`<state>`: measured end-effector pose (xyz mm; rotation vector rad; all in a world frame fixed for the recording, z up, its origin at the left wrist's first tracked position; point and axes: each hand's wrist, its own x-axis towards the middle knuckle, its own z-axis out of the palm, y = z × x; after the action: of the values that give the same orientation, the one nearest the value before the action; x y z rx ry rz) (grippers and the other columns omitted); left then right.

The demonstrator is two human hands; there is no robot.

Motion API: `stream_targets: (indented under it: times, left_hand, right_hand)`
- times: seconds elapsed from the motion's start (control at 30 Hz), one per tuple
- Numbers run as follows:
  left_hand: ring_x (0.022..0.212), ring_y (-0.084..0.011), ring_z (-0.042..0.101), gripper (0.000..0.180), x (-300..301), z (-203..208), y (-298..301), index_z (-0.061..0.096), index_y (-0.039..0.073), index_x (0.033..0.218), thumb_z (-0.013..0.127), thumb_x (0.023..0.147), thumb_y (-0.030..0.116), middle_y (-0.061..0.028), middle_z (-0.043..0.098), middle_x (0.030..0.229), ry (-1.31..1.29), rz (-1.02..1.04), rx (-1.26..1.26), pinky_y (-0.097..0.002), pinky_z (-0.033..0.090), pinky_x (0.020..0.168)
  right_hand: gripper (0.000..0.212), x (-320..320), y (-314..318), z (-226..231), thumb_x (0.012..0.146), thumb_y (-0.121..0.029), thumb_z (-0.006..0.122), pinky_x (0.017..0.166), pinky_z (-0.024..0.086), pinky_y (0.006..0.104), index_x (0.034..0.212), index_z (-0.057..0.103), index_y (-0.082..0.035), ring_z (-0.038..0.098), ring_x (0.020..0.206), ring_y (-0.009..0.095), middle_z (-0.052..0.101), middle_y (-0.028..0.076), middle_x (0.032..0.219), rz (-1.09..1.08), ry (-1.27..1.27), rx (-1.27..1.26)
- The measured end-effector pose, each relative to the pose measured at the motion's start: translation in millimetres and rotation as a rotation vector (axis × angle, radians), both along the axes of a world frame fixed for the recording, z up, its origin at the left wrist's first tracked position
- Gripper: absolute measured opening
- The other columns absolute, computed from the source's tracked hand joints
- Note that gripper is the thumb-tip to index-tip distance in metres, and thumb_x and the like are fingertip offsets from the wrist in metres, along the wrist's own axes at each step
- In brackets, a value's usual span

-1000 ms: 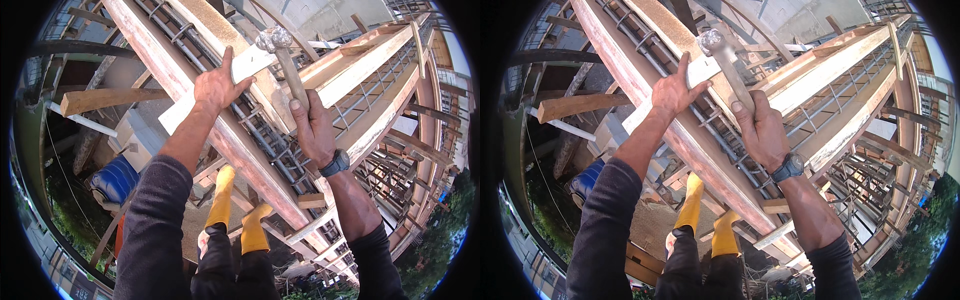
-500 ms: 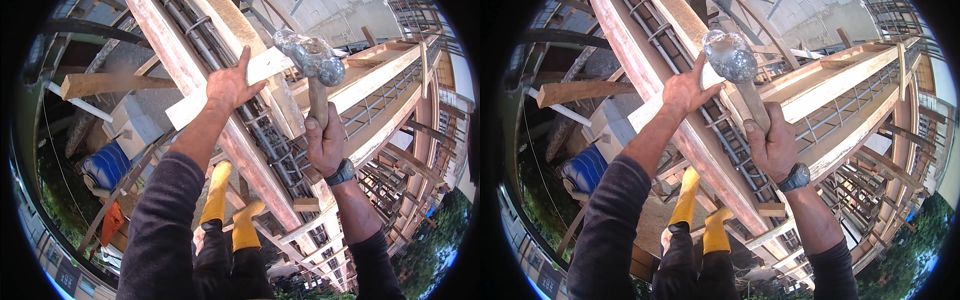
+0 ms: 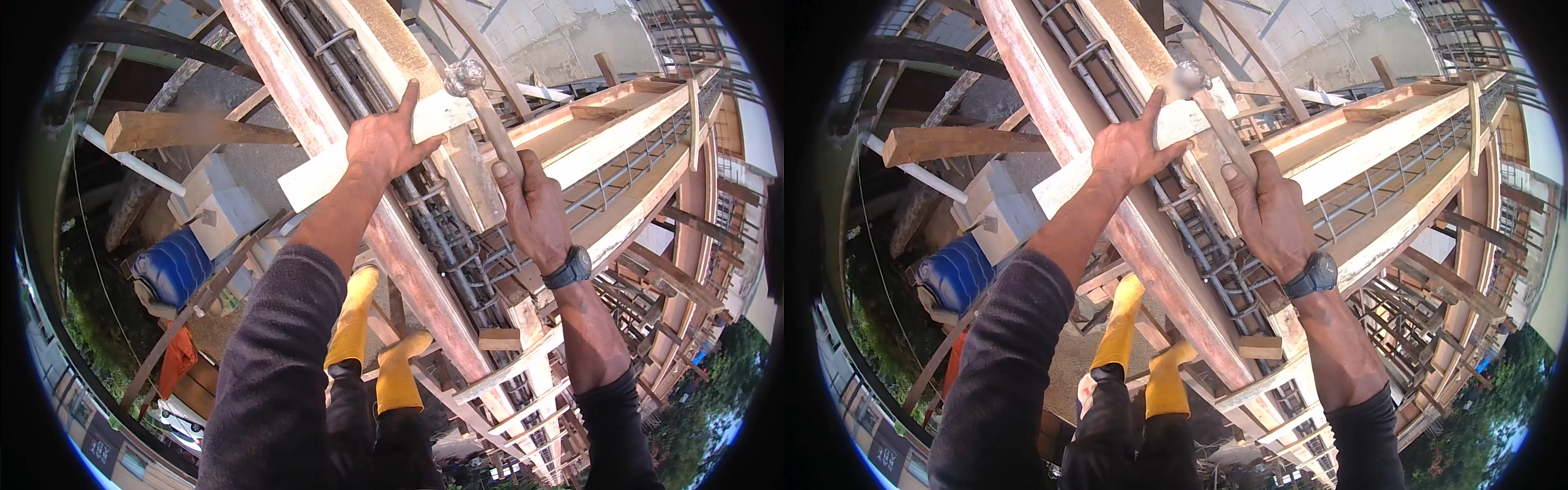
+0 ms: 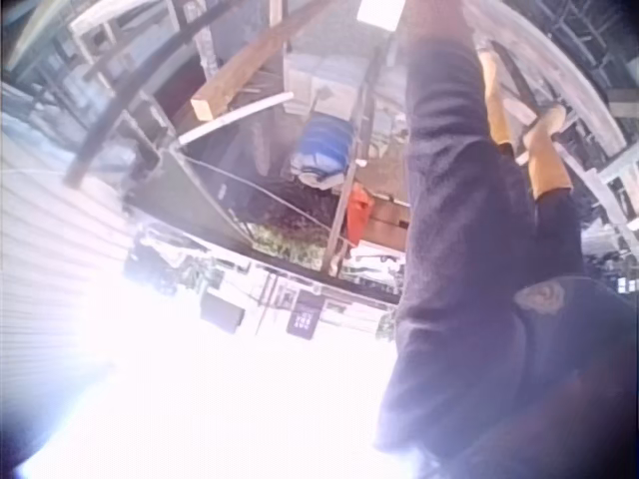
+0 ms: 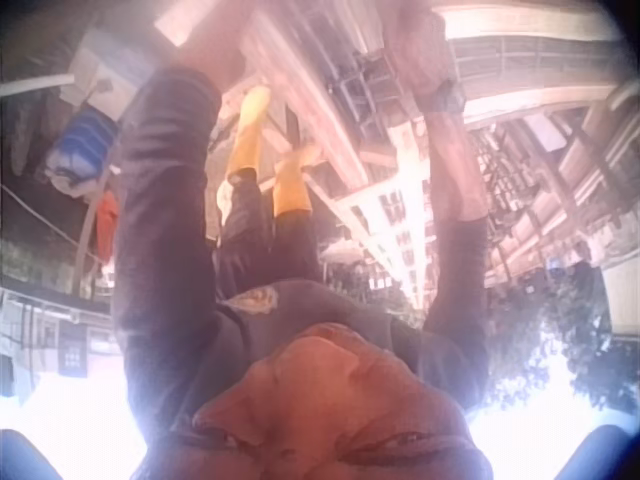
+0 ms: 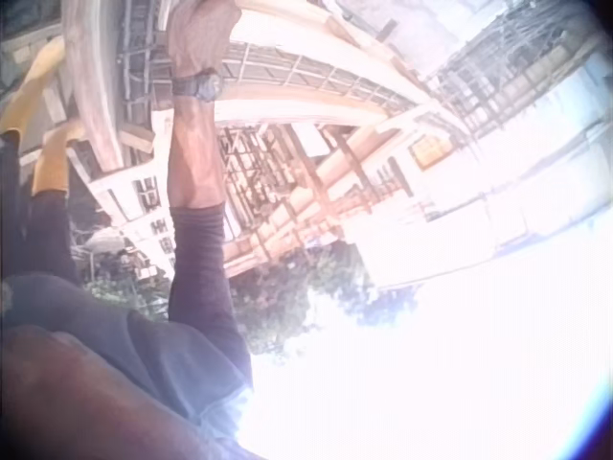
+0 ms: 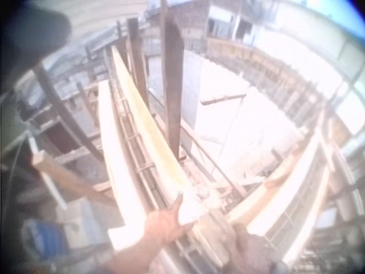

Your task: The person secures wooden boards to a beam structure by hammering nails into them. The person positions a wooden block and a board against the main beam and uses a hammer to drive nails into the wood to hold the assembly in place.

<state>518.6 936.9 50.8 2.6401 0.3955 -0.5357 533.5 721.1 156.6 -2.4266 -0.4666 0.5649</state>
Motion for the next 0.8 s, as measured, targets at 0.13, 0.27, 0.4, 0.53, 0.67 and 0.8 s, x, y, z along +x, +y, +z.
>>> stream_targets:
  times: [0.13,0.27,0.4,0.53,0.67,0.8]
  left_hand:
    - [0.092,-0.0332,0.073,0.102,-11,-4,2,0.018,0.018,0.162,0.056,0.087,0.075,-0.0172,0.074,0.093,-0.008,-0.008,0.016,-0.0449,0.057,0.087]
    - [0.093,-0.0332,0.073,0.101,1,0,-9,0.019,0.017,0.162,0.056,0.087,0.074,-0.0175,0.074,0.096,-0.009,-0.01,-0.058,-0.0446,0.057,0.087]
    - [0.093,-0.0324,0.073,0.103,-12,-2,7,0.018,0.017,0.162,0.057,0.086,0.075,-0.0185,0.074,0.097,0.05,-0.001,0.021,-0.0442,0.057,0.085]
    - [0.095,-0.0323,0.073,0.104,-3,-3,-5,0.017,0.018,0.162,0.057,0.086,0.076,-0.0185,0.074,0.097,-0.029,-0.008,-0.039,-0.0444,0.057,0.086]
    - [0.091,-0.0346,0.073,0.104,-3,2,3,0.019,0.018,0.162,0.057,0.085,0.076,-0.0196,0.074,0.095,0.04,0.007,-0.001,-0.0453,0.057,0.085]
    - [0.091,-0.0354,0.073,0.105,-2,3,-4,0.019,0.018,0.162,0.057,0.084,0.077,-0.0203,0.074,0.095,-0.006,0.006,-0.023,-0.0453,0.056,0.084]
  right_hand:
    - [0.036,-25,-5,3,0.105,-0.032,0.052,0.055,0.048,0.0387,0.113,0.055,0.004,0.066,0.059,0.028,0.059,0.016,0.061,0.007,-0.082,0.415]
    - [0.044,1,-14,-24,0.105,-0.038,0.05,0.054,0.045,0.0376,0.108,0.055,0.006,0.064,0.059,0.031,0.057,0.015,0.06,-0.018,0.03,-0.08]
    - [0.046,-13,-4,-3,0.107,-0.042,0.047,0.052,0.041,0.0314,0.103,0.055,0.004,0.054,0.055,0.016,0.05,0.009,0.059,-0.098,0.061,0.322]
    - [0.05,-18,-22,-52,0.107,-0.045,0.046,0.056,0.041,0.0272,0.101,0.057,0.003,0.05,0.062,0.009,0.05,0.005,0.065,-0.095,0.017,0.269]
    - [0.054,-1,-8,-20,0.108,-0.049,0.043,0.056,0.045,0.0351,0.098,0.057,0.003,0.052,0.06,0.017,0.053,0.007,0.064,-0.242,0.203,0.164]
    - [0.058,-31,-16,-49,0.107,-0.051,0.043,0.058,0.045,0.0428,0.097,0.056,0.005,0.052,0.056,0.026,0.054,0.016,0.062,-0.261,0.155,0.352]
